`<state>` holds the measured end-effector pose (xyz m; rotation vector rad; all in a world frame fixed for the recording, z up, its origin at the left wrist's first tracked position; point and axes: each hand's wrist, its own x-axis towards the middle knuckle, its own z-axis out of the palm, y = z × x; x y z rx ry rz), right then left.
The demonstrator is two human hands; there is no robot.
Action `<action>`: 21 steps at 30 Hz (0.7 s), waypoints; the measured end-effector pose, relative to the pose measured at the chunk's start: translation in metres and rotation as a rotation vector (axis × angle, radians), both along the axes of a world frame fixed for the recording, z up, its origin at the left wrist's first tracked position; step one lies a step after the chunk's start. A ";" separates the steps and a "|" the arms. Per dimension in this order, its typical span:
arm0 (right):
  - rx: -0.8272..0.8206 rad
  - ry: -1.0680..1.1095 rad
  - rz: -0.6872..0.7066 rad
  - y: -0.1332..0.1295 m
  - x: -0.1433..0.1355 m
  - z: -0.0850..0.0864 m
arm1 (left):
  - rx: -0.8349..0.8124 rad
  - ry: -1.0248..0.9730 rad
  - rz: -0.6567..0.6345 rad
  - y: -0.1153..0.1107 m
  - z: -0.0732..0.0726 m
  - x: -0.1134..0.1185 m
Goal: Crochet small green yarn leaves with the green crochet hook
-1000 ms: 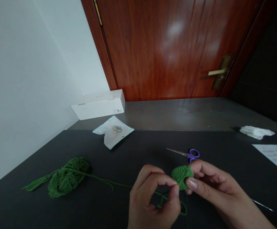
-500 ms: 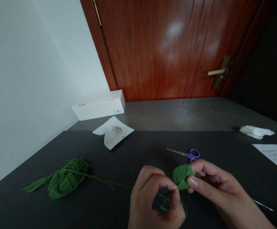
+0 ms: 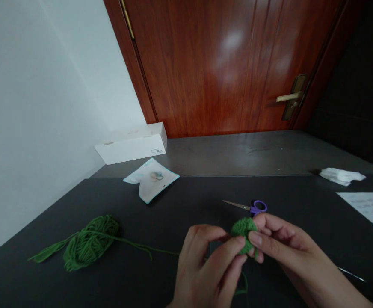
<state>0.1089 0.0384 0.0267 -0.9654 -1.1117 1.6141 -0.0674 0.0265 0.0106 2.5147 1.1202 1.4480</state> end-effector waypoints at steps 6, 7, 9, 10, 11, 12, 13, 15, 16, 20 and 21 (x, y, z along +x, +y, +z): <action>0.118 -0.054 -0.002 0.001 0.002 -0.007 | -0.316 -0.241 -0.011 0.002 0.008 0.001; 0.160 -0.080 -0.038 0.002 0.003 -0.008 | -0.428 -0.337 0.000 0.005 0.008 0.002; 0.227 -0.141 -0.119 0.004 0.004 -0.009 | -0.663 -0.530 -0.010 0.010 0.004 0.004; 0.247 -0.173 -0.136 0.006 0.004 -0.009 | -0.743 -0.636 -0.042 0.013 0.001 0.005; 0.253 -0.206 -0.140 0.007 0.005 -0.009 | -0.843 -0.723 -0.065 0.015 -0.002 0.006; 0.252 -0.233 -0.129 0.008 0.004 -0.009 | -0.935 -0.792 -0.084 0.016 -0.006 0.008; 0.250 -0.253 -0.109 0.010 0.004 -0.009 | -1.005 -0.846 -0.108 0.017 -0.009 0.009; 0.244 -0.265 -0.056 0.012 0.003 -0.009 | -1.164 -0.952 -0.132 0.016 -0.012 0.011; 0.238 -0.255 -0.037 0.012 0.003 -0.008 | -1.235 -1.007 -0.140 0.014 -0.012 0.012; 0.189 -0.185 -0.007 0.013 0.001 -0.006 | -1.388 -1.112 -0.227 0.010 -0.007 0.015; 0.172 -0.170 -0.011 0.013 0.001 -0.006 | -1.377 -1.093 -0.245 0.011 -0.006 0.015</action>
